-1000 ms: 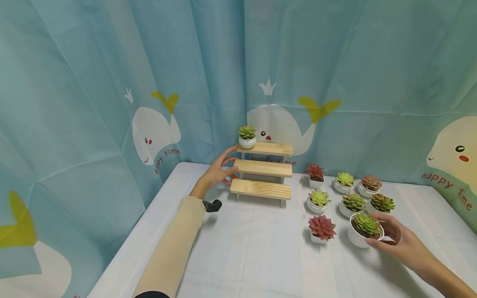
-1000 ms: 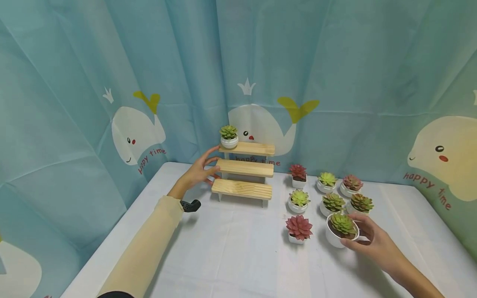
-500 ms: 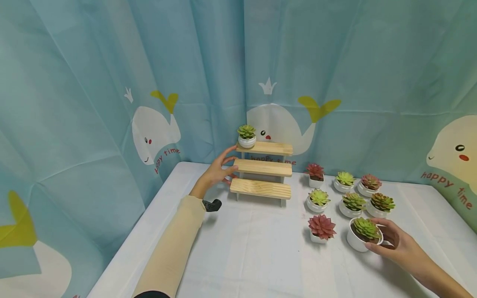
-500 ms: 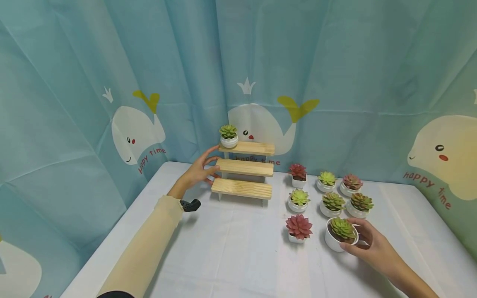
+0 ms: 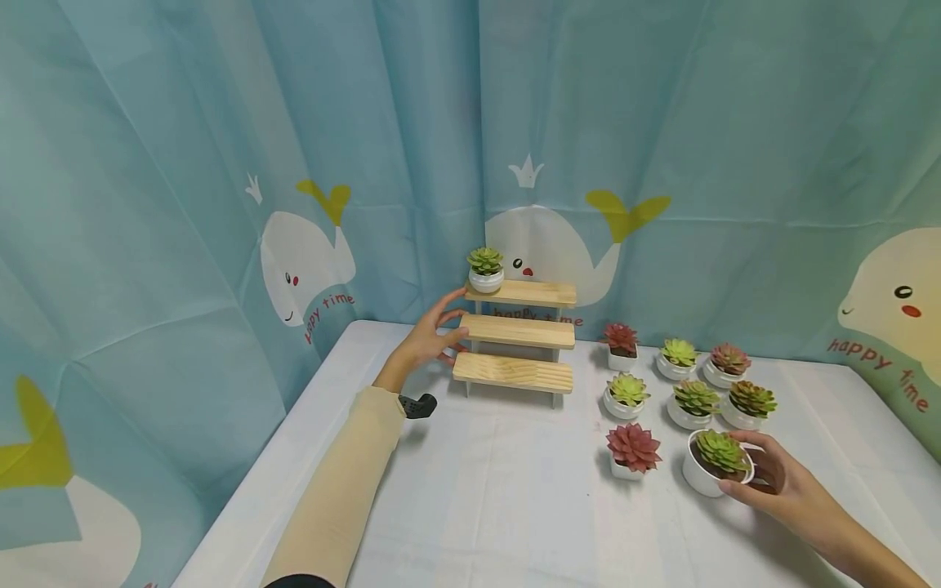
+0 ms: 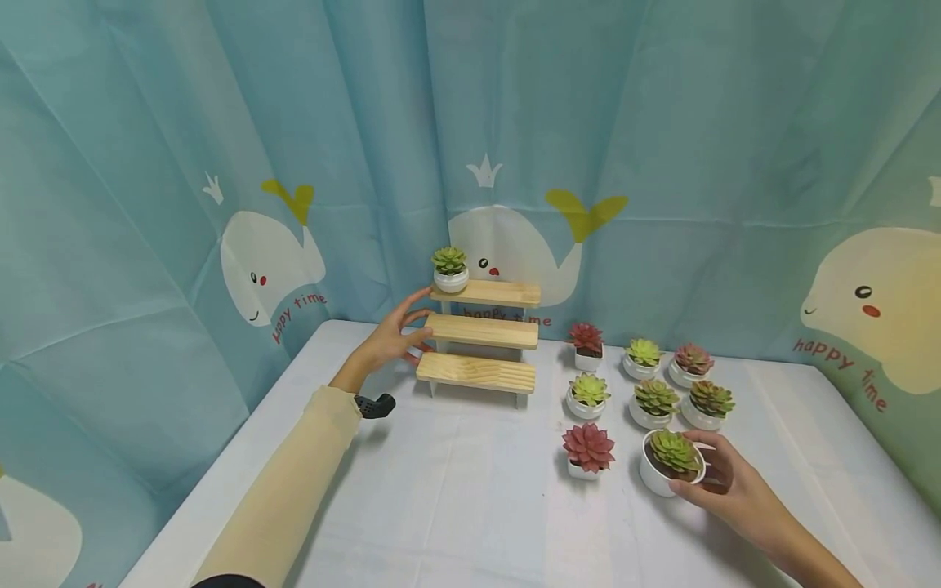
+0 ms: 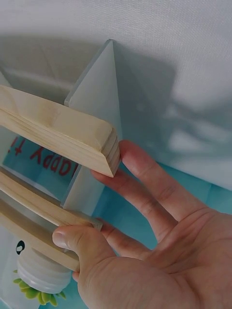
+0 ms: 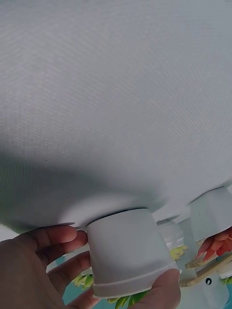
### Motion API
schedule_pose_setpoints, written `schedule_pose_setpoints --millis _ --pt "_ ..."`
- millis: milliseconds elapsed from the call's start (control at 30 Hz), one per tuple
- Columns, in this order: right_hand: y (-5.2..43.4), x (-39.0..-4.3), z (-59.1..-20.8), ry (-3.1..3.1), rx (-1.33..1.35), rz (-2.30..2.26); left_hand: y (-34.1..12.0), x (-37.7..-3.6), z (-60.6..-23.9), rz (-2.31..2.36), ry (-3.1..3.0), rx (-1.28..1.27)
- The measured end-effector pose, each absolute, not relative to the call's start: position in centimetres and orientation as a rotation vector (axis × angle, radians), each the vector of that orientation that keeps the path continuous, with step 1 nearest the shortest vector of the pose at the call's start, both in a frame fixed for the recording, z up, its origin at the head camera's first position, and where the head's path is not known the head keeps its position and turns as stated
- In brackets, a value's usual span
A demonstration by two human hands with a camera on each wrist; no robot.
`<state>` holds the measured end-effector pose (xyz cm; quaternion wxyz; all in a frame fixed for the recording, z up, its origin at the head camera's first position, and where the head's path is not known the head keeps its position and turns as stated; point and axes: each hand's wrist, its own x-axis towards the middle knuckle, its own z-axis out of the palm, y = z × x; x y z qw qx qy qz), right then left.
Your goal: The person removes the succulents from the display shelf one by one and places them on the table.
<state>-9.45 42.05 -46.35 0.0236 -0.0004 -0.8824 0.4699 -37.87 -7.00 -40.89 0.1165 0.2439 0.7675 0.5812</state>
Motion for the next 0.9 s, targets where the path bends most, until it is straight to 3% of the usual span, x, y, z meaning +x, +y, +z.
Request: schedule_pose_setpoints --millis 900 --pt "42.5 -9.5 -45.3 -2.789 0.044 1.413 -7.0 -38.0 -41.0 1.701 2.249 0.691"
